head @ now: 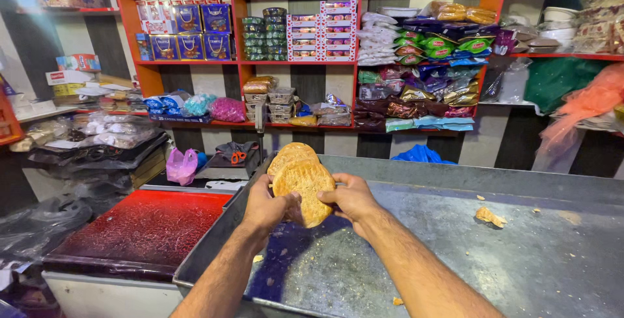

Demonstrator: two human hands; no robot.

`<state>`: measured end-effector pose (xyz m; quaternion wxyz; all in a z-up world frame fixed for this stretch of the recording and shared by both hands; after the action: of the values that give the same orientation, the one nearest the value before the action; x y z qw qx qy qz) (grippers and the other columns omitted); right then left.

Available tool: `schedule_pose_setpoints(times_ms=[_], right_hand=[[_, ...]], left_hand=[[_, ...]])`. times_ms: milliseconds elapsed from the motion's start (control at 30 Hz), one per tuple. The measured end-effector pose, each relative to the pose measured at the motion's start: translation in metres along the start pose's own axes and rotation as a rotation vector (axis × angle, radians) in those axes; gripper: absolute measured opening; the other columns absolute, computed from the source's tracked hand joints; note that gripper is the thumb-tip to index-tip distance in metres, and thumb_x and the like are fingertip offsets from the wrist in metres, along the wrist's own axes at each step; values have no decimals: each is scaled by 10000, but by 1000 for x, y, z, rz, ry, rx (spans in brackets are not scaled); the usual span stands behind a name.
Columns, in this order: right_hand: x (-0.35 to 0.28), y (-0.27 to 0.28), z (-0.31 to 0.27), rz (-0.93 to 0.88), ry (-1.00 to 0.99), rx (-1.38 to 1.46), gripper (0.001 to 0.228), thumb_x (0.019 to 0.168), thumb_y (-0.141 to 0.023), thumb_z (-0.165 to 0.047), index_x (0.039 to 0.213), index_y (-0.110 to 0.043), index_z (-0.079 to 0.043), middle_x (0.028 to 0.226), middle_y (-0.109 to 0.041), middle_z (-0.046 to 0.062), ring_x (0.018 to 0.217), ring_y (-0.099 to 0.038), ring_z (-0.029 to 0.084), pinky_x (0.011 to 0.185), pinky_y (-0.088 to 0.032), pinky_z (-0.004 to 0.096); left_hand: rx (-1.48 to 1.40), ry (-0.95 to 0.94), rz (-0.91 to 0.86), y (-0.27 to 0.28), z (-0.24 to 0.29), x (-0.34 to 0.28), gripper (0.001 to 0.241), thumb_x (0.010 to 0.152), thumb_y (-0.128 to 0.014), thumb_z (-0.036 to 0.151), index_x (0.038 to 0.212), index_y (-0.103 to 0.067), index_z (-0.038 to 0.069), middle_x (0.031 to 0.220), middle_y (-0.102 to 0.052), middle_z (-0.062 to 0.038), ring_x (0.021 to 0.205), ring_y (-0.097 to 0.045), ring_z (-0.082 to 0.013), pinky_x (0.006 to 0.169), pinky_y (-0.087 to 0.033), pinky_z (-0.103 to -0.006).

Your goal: The person repeatedly picks round flatbreads from a cardboard box, places them on a metal counter, and stacks them one by one. The person handles the bread by hand without using any tools.

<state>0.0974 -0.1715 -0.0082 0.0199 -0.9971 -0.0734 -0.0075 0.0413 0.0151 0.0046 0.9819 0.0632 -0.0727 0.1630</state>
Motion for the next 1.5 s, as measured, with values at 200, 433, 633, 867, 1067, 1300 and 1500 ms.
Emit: schedule_pose_setpoints(times_ms=[200, 433, 633, 867, 1067, 1300, 1500], right_hand=[[-1, 13, -8, 123, 99, 126, 568, 730, -825, 5, 1280, -689, -34, 1107, -724, 159, 1034, -713, 305, 853, -592, 442], [12, 15, 2, 117, 125, 153, 555, 708, -842, 11, 1246, -710, -27, 1084, -740, 171, 985, -730, 293, 816, -611, 401], [14, 8, 7, 82, 98, 150, 568, 707, -862, 5, 1254, -721, -55, 1088, -749, 153, 987, -733, 267, 836, -611, 384], [9, 10, 8, 86, -34, 33, 589, 730, -837, -50, 1298, -697, -112, 1147, -705, 111, 989, -713, 263, 921, -600, 461], [6, 11, 3, 95, -24, -4, 570, 741, -826, -53, 1293, -697, -108, 1145, -690, 109, 1021, -708, 279, 959, -572, 493], [19, 10, 12, 87, -3, -86, 558, 743, -829, -84, 1285, -705, -129, 1165, -703, 104, 1067, -721, 303, 980, -548, 513], [27, 10, 12, 76, 4, -90, 544, 749, -829, -86, 1277, -712, -143, 1125, -716, 96, 977, -731, 267, 924, -576, 470]], left_hand=[[-82, 65, -71, -9, 6, -16, 374, 735, -839, -4, 1052, -641, -31, 866, -717, -178, 683, -681, -235, 585, -638, -334], [-56, 45, -92, -10, -4, -4, 410, 785, -849, 72, 1144, -671, -19, 891, -727, -166, 715, -681, -202, 647, -649, -316], [227, -55, -8, 4, -18, 16, 384, 803, -849, 265, 1169, -736, 235, 913, -821, -17, 794, -766, -152, 803, -617, -320], [254, -74, 75, 7, -21, 21, 360, 797, -858, 288, 1128, -727, 236, 952, -818, -31, 888, -775, -226, 869, -595, -396], [278, -61, 60, 6, -20, 20, 384, 808, -850, 306, 1156, -704, 236, 976, -820, -30, 919, -783, -225, 890, -591, -392], [399, -62, 99, 9, -17, 14, 363, 797, -846, 332, 1123, -710, 246, 953, -819, -24, 990, -770, -266, 917, -582, -424], [430, -62, 128, 10, -6, 6, 378, 775, -858, 334, 1107, -730, 206, 950, -818, -31, 1003, -769, -259, 929, -580, -412]])
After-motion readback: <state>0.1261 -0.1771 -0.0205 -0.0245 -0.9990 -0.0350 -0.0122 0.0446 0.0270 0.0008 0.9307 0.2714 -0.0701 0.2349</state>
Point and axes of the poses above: each hand's wrist, its own x-axis towards the middle knuckle, its own y-axis out of the back of the hand, z = x × y, the point moved 4 cm from there along x, towards the middle knuckle
